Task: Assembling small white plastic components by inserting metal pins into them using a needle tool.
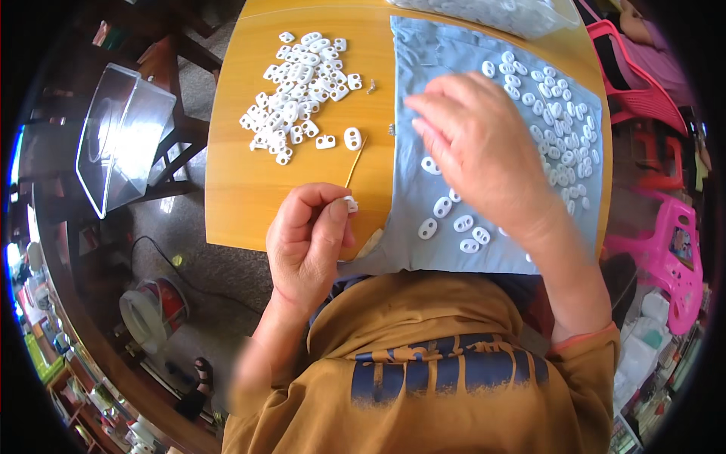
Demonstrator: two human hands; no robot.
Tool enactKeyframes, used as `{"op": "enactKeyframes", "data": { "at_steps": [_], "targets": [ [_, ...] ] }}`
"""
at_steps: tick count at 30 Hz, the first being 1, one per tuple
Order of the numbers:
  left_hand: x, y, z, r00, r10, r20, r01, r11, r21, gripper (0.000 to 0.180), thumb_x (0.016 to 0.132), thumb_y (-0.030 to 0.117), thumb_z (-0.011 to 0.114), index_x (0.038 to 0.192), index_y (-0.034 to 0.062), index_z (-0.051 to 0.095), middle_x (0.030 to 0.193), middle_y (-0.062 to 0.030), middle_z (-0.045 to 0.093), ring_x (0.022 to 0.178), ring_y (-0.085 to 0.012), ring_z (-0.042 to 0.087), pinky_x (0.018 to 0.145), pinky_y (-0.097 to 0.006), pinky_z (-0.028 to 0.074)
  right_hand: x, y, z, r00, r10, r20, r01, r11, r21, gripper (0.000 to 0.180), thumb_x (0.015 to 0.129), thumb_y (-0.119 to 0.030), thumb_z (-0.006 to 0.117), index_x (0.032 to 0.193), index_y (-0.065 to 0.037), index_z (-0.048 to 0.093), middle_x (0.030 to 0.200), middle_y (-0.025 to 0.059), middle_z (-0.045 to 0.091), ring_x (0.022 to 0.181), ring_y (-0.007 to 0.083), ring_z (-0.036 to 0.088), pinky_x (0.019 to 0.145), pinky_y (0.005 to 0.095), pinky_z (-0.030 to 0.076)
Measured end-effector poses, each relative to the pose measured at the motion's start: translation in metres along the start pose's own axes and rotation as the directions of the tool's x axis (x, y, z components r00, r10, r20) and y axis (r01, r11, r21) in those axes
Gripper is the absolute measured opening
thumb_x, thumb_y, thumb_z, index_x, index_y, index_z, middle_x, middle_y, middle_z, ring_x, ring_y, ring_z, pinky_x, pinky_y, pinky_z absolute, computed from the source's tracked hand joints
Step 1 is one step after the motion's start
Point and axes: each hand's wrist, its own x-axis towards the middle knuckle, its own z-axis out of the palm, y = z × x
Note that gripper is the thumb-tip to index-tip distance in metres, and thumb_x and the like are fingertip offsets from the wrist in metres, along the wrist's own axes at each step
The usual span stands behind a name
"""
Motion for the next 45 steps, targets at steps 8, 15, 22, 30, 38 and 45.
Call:
{"op": "enactKeyframes", "data": {
  "at_steps": [8, 15, 22, 30, 38, 45],
  "targets": [
    [-0.001, -0.005, 0.002, 0.994, 0.091, -0.060, -0.082, 0.988, 0.134, 0.009, 0.088, 0.002, 0.050, 0.095, 0.0002, 0.056, 0.073, -0.0023, 0.055, 0.055, -0.0058, 0.048, 0.050, -0.016, 0.036, -0.015, 0.043, -0.026, 0.975, 0.221, 0.017, -0.222, 0.972, 0.075, 0.009, 0.077, -0.005, 0.060, 0.085, -0.001, 0.063, 0.079, 0.0117, 0.059, 0.078, 0.0309, 0.056, 0.071, 0.0389, 0.046],
    [-0.001, -0.008, 0.003, 0.992, 0.116, -0.047, -0.107, 0.980, 0.169, 0.008, 0.087, -0.003, 0.050, 0.092, -0.0026, 0.056, 0.079, -0.0052, 0.056, 0.056, -0.0054, 0.051, 0.051, -0.017, 0.038, -0.022, 0.036, -0.017, 0.989, 0.132, 0.060, -0.134, 0.990, 0.034, 0.005, 0.071, -0.005, 0.062, 0.068, -0.003, 0.058, 0.069, 0.0092, 0.055, 0.070, 0.0273, 0.055, 0.066, 0.0376, 0.046],
    [0.000, -0.008, 0.005, 0.989, 0.143, -0.038, -0.131, 0.966, 0.223, 0.007, 0.087, -0.003, 0.051, 0.092, -0.0026, 0.056, 0.079, -0.0050, 0.056, 0.056, -0.0054, 0.050, 0.050, -0.017, 0.038, -0.026, 0.036, -0.015, 0.977, 0.167, 0.131, -0.178, 0.981, 0.080, 0.008, 0.070, -0.005, 0.062, 0.065, -0.003, 0.056, 0.068, 0.0088, 0.055, 0.069, 0.0267, 0.055, 0.066, 0.0375, 0.046],
    [-0.001, -0.004, 0.006, 0.992, 0.118, -0.047, -0.104, 0.966, 0.235, 0.007, 0.087, -0.002, 0.052, 0.093, -0.0020, 0.056, 0.078, -0.0048, 0.057, 0.057, -0.0055, 0.050, 0.051, -0.017, 0.038, -0.025, 0.041, -0.008, 0.978, 0.135, 0.157, -0.145, 0.988, 0.053, 0.008, 0.071, -0.006, 0.062, 0.066, -0.003, 0.056, 0.068, 0.0094, 0.055, 0.070, 0.0273, 0.055, 0.067, 0.0379, 0.046],
    [-0.003, 0.010, 0.007, 0.998, -0.057, -0.007, 0.054, 0.965, -0.258, 0.015, 0.089, 0.006, 0.055, 0.101, -0.0032, 0.056, 0.082, -0.0084, 0.061, 0.058, -0.0094, 0.053, 0.054, -0.020, 0.043, -0.025, 0.004, -0.025, 0.947, 0.271, 0.172, -0.321, 0.809, 0.492, 0.009, 0.070, -0.002, 0.062, 0.069, -0.003, 0.053, 0.068, 0.0089, 0.056, 0.064, 0.0258, 0.056, 0.056, 0.0340, 0.045],
    [-0.013, 0.022, 0.023, 0.977, -0.127, 0.169, 0.179, 0.923, -0.340, 0.016, 0.088, 0.003, 0.055, 0.103, -0.0031, 0.056, 0.084, -0.0081, 0.062, 0.062, -0.0085, 0.054, 0.057, -0.019, 0.045, -0.033, -0.026, -0.035, 0.937, 0.152, 0.315, -0.337, 0.629, 0.700, 0.014, 0.068, 0.006, 0.065, 0.073, -0.003, 0.056, 0.072, 0.0052, 0.059, 0.064, 0.0174, 0.058, 0.058, 0.0272, 0.046]
  ]
}}
